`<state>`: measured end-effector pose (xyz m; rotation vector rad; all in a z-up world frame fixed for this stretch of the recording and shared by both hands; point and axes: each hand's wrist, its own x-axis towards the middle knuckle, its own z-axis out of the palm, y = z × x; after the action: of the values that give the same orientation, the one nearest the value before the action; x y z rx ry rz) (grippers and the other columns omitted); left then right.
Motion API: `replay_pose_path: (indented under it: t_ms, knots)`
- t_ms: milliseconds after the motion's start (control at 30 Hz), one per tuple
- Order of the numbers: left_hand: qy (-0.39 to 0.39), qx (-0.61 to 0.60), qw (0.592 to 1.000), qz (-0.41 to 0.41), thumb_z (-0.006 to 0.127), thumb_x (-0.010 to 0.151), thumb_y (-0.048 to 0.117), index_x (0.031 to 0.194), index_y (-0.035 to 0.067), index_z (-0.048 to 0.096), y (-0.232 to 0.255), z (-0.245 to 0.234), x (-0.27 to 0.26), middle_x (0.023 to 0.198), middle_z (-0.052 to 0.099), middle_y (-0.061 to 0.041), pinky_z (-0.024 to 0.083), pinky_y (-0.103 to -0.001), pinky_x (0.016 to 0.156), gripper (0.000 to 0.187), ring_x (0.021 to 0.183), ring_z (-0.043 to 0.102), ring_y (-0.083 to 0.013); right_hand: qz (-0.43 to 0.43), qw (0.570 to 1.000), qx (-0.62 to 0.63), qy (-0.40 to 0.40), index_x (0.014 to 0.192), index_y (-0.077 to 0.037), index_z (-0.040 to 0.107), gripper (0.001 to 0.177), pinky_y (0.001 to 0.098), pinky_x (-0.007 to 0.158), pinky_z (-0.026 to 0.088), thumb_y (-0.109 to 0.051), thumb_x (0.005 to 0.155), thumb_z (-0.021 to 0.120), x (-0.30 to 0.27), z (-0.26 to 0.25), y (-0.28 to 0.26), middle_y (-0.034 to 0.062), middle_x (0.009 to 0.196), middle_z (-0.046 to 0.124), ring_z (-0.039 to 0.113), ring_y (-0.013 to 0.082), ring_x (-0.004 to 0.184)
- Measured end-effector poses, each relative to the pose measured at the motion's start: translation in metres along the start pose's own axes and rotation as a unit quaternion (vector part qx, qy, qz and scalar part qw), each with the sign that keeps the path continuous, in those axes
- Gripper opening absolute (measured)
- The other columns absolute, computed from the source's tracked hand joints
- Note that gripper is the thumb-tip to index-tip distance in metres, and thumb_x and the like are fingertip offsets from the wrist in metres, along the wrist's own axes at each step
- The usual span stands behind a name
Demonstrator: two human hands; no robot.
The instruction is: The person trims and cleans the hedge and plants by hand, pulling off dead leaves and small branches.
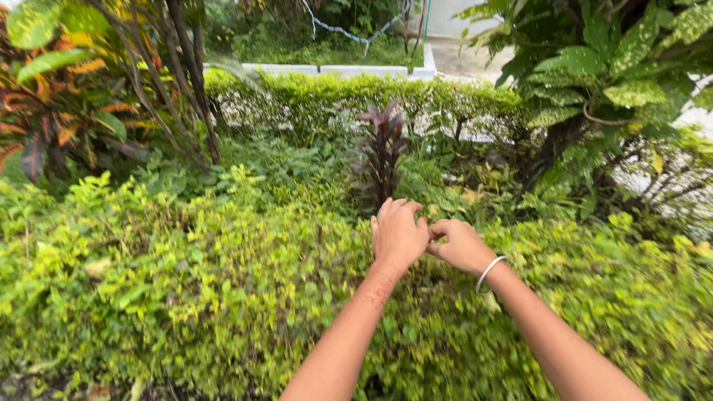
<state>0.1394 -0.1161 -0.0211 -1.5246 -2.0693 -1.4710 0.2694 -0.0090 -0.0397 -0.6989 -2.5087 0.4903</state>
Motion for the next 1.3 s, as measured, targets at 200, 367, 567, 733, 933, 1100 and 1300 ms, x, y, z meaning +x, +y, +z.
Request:
replay_pose_path:
  t_ms: [200,367,567,733,933,1100,1300]
  knots:
    - [-0.047,-0.108,0.983,-0.143,0.063,0.091,0.02,0.111,0.011,0.075,0.002,-0.021,-0.047,0.12,0.071,-0.013,0.048,-0.044,0.102,0.025,0.115,0.066,-0.0293,0.038,0.965,-0.237,-0.108,0.098,-0.02,0.079,0.031,0.0414,0.1,0.048,-0.035,0.072,0.084,-0.062,-0.011,-0.047,0.0057,0.114,0.065,0.058,0.0262,0.117]
    - [0.001,-0.124,0.969,-0.212,0.063,0.09,0.019,0.106,0.011,0.075,-0.008,-0.037,-0.074,0.11,0.075,-0.01,0.052,-0.044,0.092,0.021,0.105,0.07,-0.0282,0.085,0.946,-0.311,-0.035,0.11,-0.014,0.076,0.04,0.0458,0.097,0.049,-0.041,0.08,0.079,-0.092,0.006,-0.041,0.0069,0.109,0.069,0.063,0.0264,0.112]
    - [0.016,-0.146,0.962,-0.229,0.064,0.089,0.022,0.103,0.014,0.077,-0.012,-0.049,-0.071,0.105,0.077,-0.006,0.054,-0.042,0.087,0.02,0.097,0.073,-0.0266,0.122,0.974,-0.186,0.047,0.111,-0.015,0.077,0.039,0.0481,0.097,0.047,-0.039,0.08,0.078,-0.105,0.024,-0.022,0.0052,0.113,0.071,0.065,0.027,0.112]
    - [0.033,-0.193,0.949,-0.247,0.065,0.089,0.022,0.101,0.011,0.077,-0.019,-0.062,-0.072,0.1,0.078,-0.006,0.053,-0.037,0.085,0.02,0.092,0.073,-0.0215,0.14,0.979,-0.137,0.05,0.1,-0.016,0.082,0.029,0.0458,0.099,0.047,-0.036,0.079,0.08,-0.1,0.016,-0.02,0.003,0.115,0.073,0.066,0.0278,0.11]
    - [0.03,-0.318,0.907,-0.273,0.06,0.089,0.012,0.101,0.006,0.076,-0.023,-0.067,-0.07,0.088,0.074,-0.002,0.05,-0.031,0.069,0.021,0.074,0.063,-0.0131,0.082,0.991,0.016,0.101,0.087,-0.007,0.081,0.019,0.0377,0.09,0.053,-0.022,0.075,0.085,-0.086,-0.002,-0.007,0.0068,0.098,0.077,0.072,0.0247,0.094]
    - [0.019,-0.366,0.879,-0.304,0.061,0.091,0.01,0.102,0.004,0.076,-0.024,-0.063,-0.071,0.08,0.065,-0.004,0.044,-0.03,0.063,0.019,0.067,0.053,-0.011,0.217,0.946,0.225,0.091,0.089,-0.002,0.08,0.012,0.0368,0.075,0.052,-0.013,0.089,0.077,-0.089,-0.012,-0.027,0.0143,0.086,0.076,0.063,0.023,0.078]
    - [0.013,-0.447,0.836,-0.319,0.056,0.094,0.012,0.115,-0.005,0.07,-0.013,-0.054,-0.067,0.111,0.073,-0.012,0.054,-0.031,0.095,0.03,0.1,0.07,-0.016,0.167,0.928,0.283,0.177,0.1,-0.003,0.08,0.017,0.0277,0.067,0.055,-0.011,0.086,0.076,-0.086,-0.035,-0.071,0.0093,0.082,0.076,0.067,0.0151,0.071]
